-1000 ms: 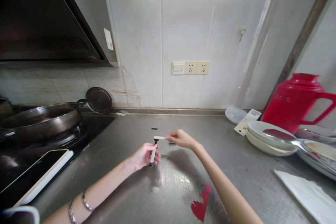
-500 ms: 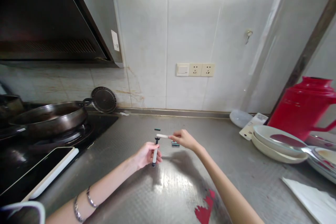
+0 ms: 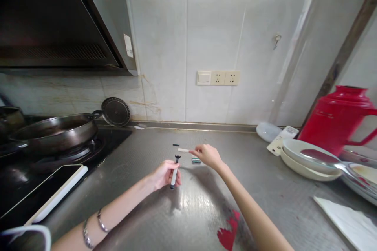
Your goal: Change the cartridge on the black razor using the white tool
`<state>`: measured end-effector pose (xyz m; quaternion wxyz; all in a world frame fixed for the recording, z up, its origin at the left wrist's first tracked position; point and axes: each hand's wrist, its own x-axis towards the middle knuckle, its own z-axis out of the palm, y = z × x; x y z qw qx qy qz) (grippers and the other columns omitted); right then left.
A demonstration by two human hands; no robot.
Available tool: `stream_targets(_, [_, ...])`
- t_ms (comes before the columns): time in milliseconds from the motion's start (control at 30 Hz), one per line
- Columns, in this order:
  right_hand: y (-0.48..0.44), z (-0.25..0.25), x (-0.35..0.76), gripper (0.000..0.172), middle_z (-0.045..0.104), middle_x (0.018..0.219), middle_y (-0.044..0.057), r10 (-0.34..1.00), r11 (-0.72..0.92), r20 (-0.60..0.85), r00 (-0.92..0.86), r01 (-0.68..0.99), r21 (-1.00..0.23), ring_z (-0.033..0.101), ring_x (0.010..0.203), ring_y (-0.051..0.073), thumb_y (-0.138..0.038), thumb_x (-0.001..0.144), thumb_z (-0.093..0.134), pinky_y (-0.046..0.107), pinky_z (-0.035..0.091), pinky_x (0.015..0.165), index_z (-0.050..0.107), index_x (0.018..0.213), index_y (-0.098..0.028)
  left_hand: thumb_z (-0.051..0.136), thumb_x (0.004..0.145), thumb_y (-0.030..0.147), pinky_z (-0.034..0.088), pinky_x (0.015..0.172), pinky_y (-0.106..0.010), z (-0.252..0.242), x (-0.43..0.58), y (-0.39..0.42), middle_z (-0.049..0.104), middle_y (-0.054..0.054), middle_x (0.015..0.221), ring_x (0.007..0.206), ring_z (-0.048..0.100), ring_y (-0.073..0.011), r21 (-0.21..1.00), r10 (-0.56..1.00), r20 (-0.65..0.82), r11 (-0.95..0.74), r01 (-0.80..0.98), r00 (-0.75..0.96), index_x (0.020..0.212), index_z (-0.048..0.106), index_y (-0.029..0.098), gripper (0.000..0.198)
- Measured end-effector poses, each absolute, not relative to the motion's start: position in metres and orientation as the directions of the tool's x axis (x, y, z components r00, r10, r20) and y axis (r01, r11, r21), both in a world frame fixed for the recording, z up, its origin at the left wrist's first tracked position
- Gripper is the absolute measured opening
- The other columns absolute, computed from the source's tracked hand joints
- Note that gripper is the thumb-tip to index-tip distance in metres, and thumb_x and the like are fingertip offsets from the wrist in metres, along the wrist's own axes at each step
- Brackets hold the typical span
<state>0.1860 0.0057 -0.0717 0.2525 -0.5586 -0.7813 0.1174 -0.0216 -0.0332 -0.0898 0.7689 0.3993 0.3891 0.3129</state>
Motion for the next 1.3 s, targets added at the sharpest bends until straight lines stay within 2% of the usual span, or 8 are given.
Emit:
stream_targets(133, [0.004, -0.067, 0.183, 0.055, 0.046, 0.049, -0.002, 0.915, 0.399, 0.169, -0.367, 0.755, -0.520, 0.036, 0.048, 0.009, -0.065, 0.075, 0.045, 0.021, 0.023, 0.046, 0.061, 0.057, -0.015, 0.041, 0.083, 0.019, 0.047, 0.047, -0.028, -0.091, -0.021, -0.034, 0.062, -0.006, 0.054, 0.045, 0.063, -0.0201, 0.863, 0.779, -0.354, 0.486, -0.140, 0.518, 0.080, 0.042, 0.014, 0.005])
stream_targets(300, [0.003, -0.061, 0.182, 0.054, 0.051, 0.051, -0.001, 0.939, 0.326, 0.251, -0.234, 0.836, -0.442, 0.038, 0.049, 0.009, -0.066, 0.072, 0.047, 0.022, 0.022, 0.045, 0.062, 0.057, -0.016, 0.039, 0.084, 0.018, 0.047, 0.046, -0.028, -0.091, -0.020, -0.035, 0.061, -0.005, 0.052, 0.044, 0.062, -0.0200, 0.863, 0.788, -0.371, 0.488, -0.131, 0.492, 0.080, 0.042, 0.014, 0.006])
stream_targets(600, [0.010, -0.066, 0.191, 0.055, 0.046, 0.047, -0.001, 0.937, 0.345, 0.245, -0.250, 0.778, -0.525, 0.034, 0.047, 0.008, -0.066, 0.071, 0.048, 0.021, 0.021, 0.044, 0.059, 0.054, -0.015, 0.041, 0.083, 0.018, 0.047, 0.047, -0.029, -0.089, -0.020, -0.038, 0.061, -0.005, 0.052, 0.044, 0.062, -0.0209, 0.859, 0.787, -0.363, 0.490, -0.149, 0.499, 0.081, 0.042, 0.015, 0.004])
stream_targets(700, [0.010, -0.066, 0.192, 0.056, 0.044, 0.045, -0.001, 0.919, 0.377, 0.145, -0.367, 0.706, -0.599, 0.035, 0.045, 0.008, -0.066, 0.072, 0.048, 0.021, 0.023, 0.043, 0.057, 0.052, -0.014, 0.038, 0.084, 0.018, 0.047, 0.046, -0.028, -0.088, -0.019, -0.038, 0.061, -0.005, 0.052, 0.044, 0.062, -0.0202, 0.858, 0.793, -0.365, 0.490, -0.155, 0.488, 0.081, 0.041, 0.015, 0.006])
stream_targets(867, [0.011, -0.068, 0.192, 0.054, 0.043, 0.045, -0.002, 0.944, 0.327, 0.227, -0.241, 0.789, -0.521, 0.033, 0.045, 0.008, -0.065, 0.070, 0.050, 0.022, 0.021, 0.044, 0.055, 0.050, -0.015, 0.036, 0.085, 0.017, 0.047, 0.046, -0.027, -0.087, -0.019, -0.039, 0.060, -0.004, 0.050, 0.043, 0.061, -0.0189, 0.856, 0.797, -0.366, 0.491, -0.161, 0.482, 0.081, 0.041, 0.015, 0.006])
stream_targets(1000, [0.010, -0.066, 0.191, 0.056, 0.041, 0.043, -0.003, 0.909, 0.372, 0.109, -0.402, 0.666, -0.647, 0.032, 0.043, 0.007, -0.065, 0.071, 0.049, 0.021, 0.023, 0.042, 0.054, 0.049, -0.014, 0.037, 0.085, 0.018, 0.047, 0.046, -0.027, -0.087, -0.019, -0.038, 0.061, -0.005, 0.052, 0.043, 0.061, -0.0189, 0.857, 0.799, -0.351, 0.484, -0.177, 0.489, 0.080, 0.041, 0.015, 0.007])
stream_targets(1167, [0.011, -0.064, 0.194, 0.058, 0.040, 0.040, -0.003, 0.946, 0.309, 0.122, -0.301, 0.720, -0.622, 0.031, 0.041, 0.007, -0.067, 0.069, 0.050, 0.022, 0.022, 0.041, 0.054, 0.048, -0.013, 0.041, 0.084, 0.017, 0.047, 0.046, -0.027, -0.088, -0.019, -0.038, 0.060, -0.004, 0.051, 0.042, 0.061, -0.0188, 0.852, 0.801, -0.340, 0.485, -0.199, 0.493, 0.080, 0.042, 0.015, 0.005])
stream_targets(1300, [0.011, -0.064, 0.195, 0.057, 0.041, 0.041, -0.003, 0.912, 0.359, 0.087, -0.401, 0.677, -0.643, 0.033, 0.041, 0.007, -0.066, 0.071, 0.049, 0.021, 0.024, 0.041, 0.053, 0.048, -0.014, 0.041, 0.084, 0.018, 0.047, 0.046, -0.027, -0.089, -0.020, -0.037, 0.061, -0.004, 0.052, 0.043, 0.061, -0.0188, 0.853, 0.800, -0.340, 0.484, -0.197, 0.495, 0.080, 0.042, 0.015, 0.005])
